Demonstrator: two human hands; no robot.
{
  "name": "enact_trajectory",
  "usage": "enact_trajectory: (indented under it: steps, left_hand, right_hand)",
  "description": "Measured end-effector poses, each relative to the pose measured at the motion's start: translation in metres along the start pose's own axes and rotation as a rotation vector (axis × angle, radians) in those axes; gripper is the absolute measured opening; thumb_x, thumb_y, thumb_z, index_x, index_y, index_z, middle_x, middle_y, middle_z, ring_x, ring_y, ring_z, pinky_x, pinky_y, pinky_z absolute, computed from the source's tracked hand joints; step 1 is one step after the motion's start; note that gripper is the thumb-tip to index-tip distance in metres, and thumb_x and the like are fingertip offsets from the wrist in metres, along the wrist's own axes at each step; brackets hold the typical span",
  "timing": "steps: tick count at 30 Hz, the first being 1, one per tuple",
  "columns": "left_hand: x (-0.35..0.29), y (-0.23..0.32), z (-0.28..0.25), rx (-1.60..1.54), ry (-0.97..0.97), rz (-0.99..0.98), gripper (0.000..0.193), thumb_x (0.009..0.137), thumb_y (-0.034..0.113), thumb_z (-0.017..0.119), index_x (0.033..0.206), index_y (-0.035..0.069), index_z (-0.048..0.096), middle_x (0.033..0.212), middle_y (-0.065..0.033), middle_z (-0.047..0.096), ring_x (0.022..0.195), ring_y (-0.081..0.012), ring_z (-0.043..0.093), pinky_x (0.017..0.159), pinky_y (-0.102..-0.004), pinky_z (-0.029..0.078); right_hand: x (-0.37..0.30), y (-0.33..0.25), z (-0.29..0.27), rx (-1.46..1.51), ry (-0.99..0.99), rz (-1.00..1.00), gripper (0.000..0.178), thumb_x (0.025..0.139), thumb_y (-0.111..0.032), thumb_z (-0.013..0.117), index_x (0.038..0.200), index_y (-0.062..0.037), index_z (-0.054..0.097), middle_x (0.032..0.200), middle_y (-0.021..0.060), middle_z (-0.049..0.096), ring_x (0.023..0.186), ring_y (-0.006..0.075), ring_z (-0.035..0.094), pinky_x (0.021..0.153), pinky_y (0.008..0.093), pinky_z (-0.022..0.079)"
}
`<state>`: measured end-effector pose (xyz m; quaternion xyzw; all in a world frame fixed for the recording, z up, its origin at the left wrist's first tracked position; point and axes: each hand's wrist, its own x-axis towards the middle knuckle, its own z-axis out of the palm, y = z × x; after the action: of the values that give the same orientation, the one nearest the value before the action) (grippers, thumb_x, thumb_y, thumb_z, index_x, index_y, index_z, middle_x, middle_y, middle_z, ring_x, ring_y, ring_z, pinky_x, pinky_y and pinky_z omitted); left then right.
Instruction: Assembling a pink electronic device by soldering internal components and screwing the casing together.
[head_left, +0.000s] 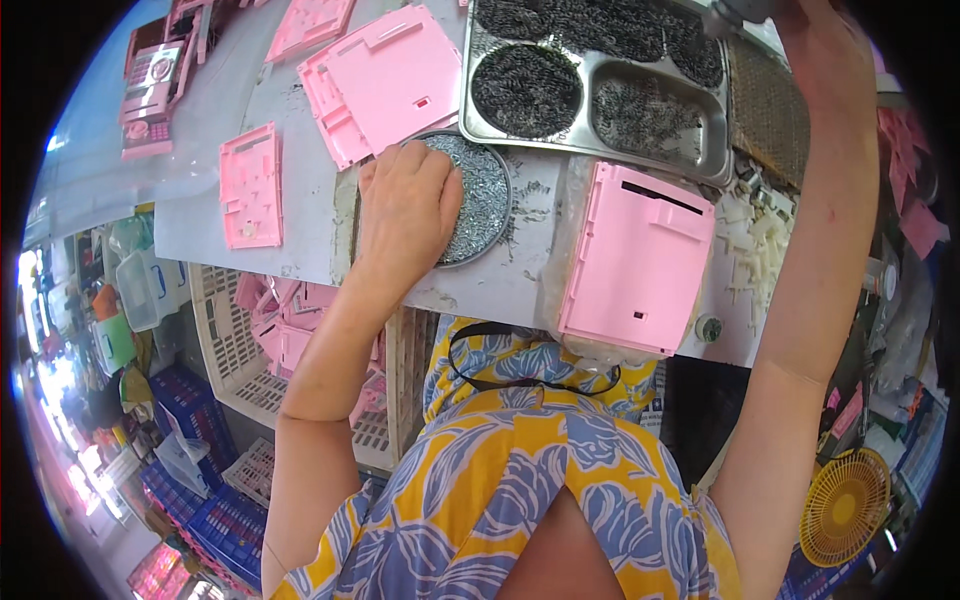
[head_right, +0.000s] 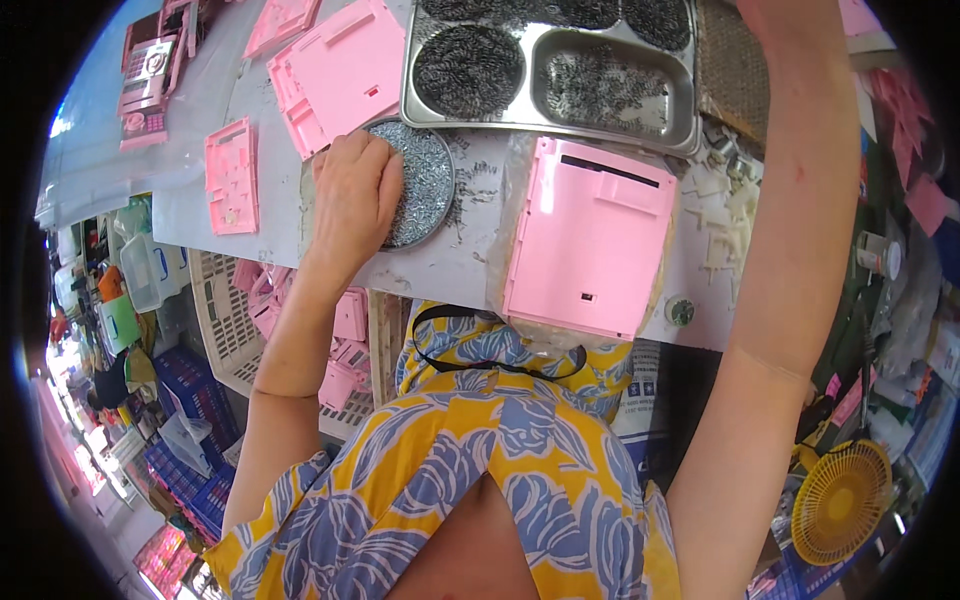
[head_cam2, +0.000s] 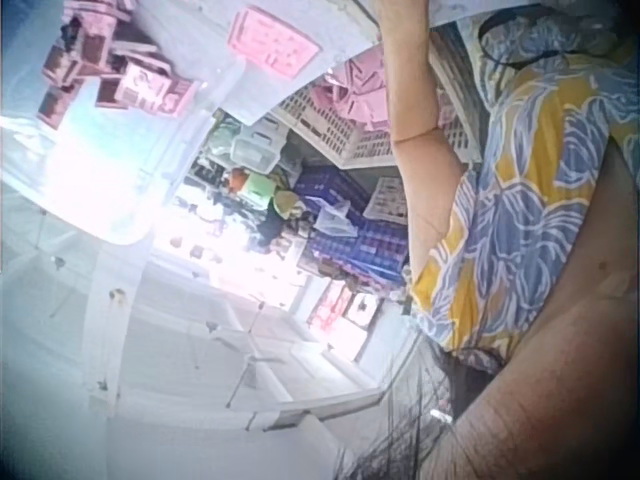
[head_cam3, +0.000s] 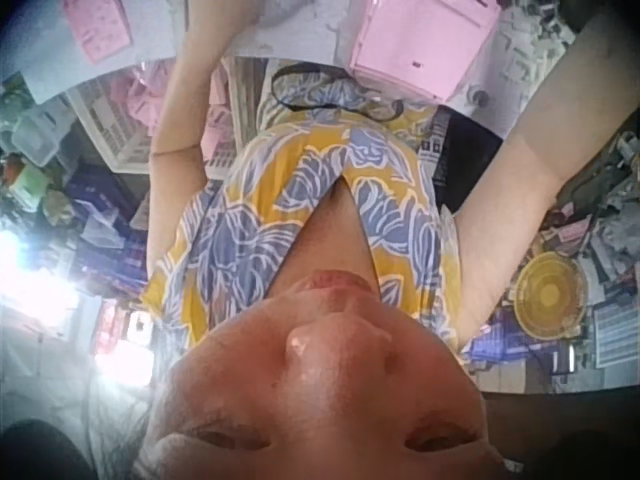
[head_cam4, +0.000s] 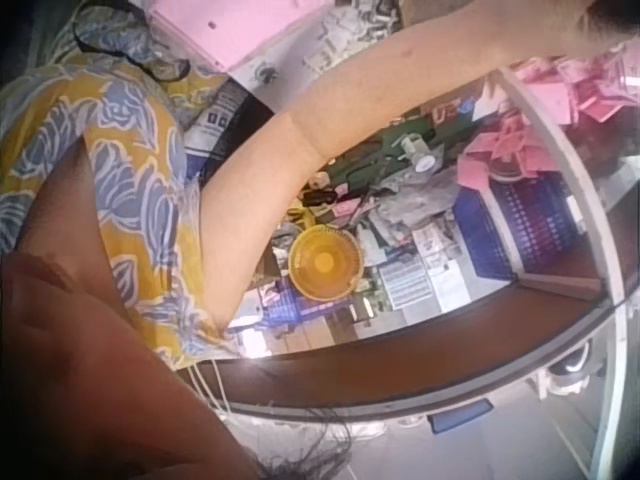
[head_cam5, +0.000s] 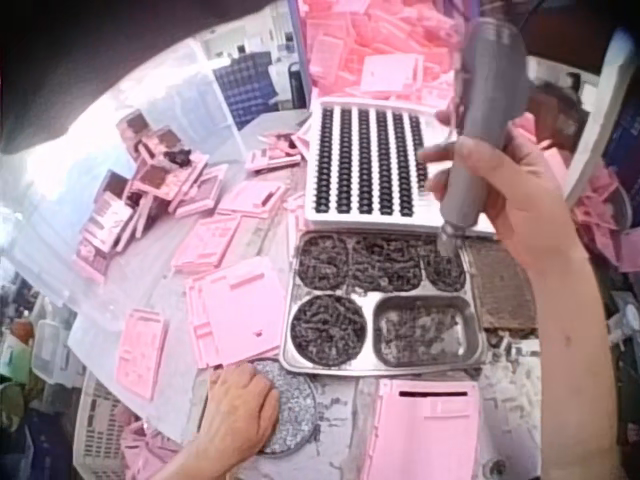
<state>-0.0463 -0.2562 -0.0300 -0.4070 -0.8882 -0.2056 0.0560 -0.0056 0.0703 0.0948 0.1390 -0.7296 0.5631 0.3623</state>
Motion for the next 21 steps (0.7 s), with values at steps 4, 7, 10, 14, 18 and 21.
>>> enact_trajectory:
  steps: [4,7,10,14,18,21]
  left_hand:
    - [0.001,-0.015,-0.007,-0.05,-0.056,-0.042,0.016,0.088,0.02,0.07,0.08,0.007,0.067,0.08,-0.0086,0.06,0.082,-0.0292,0.06,0.08,-0.0453,0.042]
    - [0.009,-0.008,-0.017,-0.248,-0.047,-0.054,0.012,0.087,0.012,0.072,0.08,0.004,0.067,0.082,-0.0101,0.062,0.08,-0.028,0.061,0.075,-0.0405,0.045]
    - [0.005,0.02,-0.02,-0.559,-0.105,0.009,0.007,0.082,0.005,0.076,0.082,0.004,0.068,0.085,-0.0093,0.064,0.079,-0.0263,0.061,0.073,-0.0368,0.047]
    - [-0.001,0.091,-0.015,-0.817,-0.135,0.248,0.015,0.075,0.003,0.082,0.084,0.006,0.071,0.085,-0.0069,0.065,0.077,-0.023,0.061,0.071,-0.0352,0.045]
    - [-0.01,0.117,0.008,-0.904,0.015,0.432,0.021,0.073,0.006,0.085,0.089,0.006,0.072,0.087,-0.0058,0.064,0.075,-0.0196,0.057,0.068,-0.0335,0.043]
    - [-0.013,0.127,0.016,-0.988,0.024,0.455,0.022,0.074,0.008,0.085,0.092,0.005,0.072,0.086,-0.0057,0.063,0.074,-0.0201,0.054,0.068,-0.0329,0.042]
  right_hand:
    - [0.0,-0.036,0.003,0.122,-0.168,0.323,0.039,0.093,-0.026,0.071,0.12,0.0001,0.061,0.09,0.0084,0.068,0.083,0.017,0.066,0.075,0.0315,0.054]
    - [-0.033,-0.031,0.009,0.261,-0.045,0.408,0.034,0.095,-0.025,0.066,0.119,-0.0021,0.06,0.09,0.0063,0.065,0.083,0.0178,0.063,0.081,0.0367,0.052]
    - [-0.077,-0.041,-0.003,0.438,-0.128,0.456,0.037,0.101,-0.024,0.054,0.133,-0.0067,0.052,0.091,0.0045,0.062,0.082,0.0154,0.061,0.093,0.0411,0.049]
    - [-0.115,-0.1,0.001,0.561,-0.056,0.4,0.025,0.097,-0.021,0.062,0.119,-0.0128,0.055,0.074,-0.0027,0.06,0.068,0.008,0.058,0.08,0.0309,0.05]
    - [-0.139,-0.138,0.016,0.575,0.152,0.328,0.023,0.091,-0.017,0.074,0.106,-0.0171,0.057,0.06,-0.0079,0.057,0.052,0.005,0.053,0.063,0.0238,0.051]
    - [-0.147,-0.147,0.011,0.557,0.146,0.309,0.024,0.09,-0.018,0.077,0.105,-0.0176,0.059,0.062,-0.0066,0.061,0.051,0.0048,0.055,0.06,0.0231,0.052]
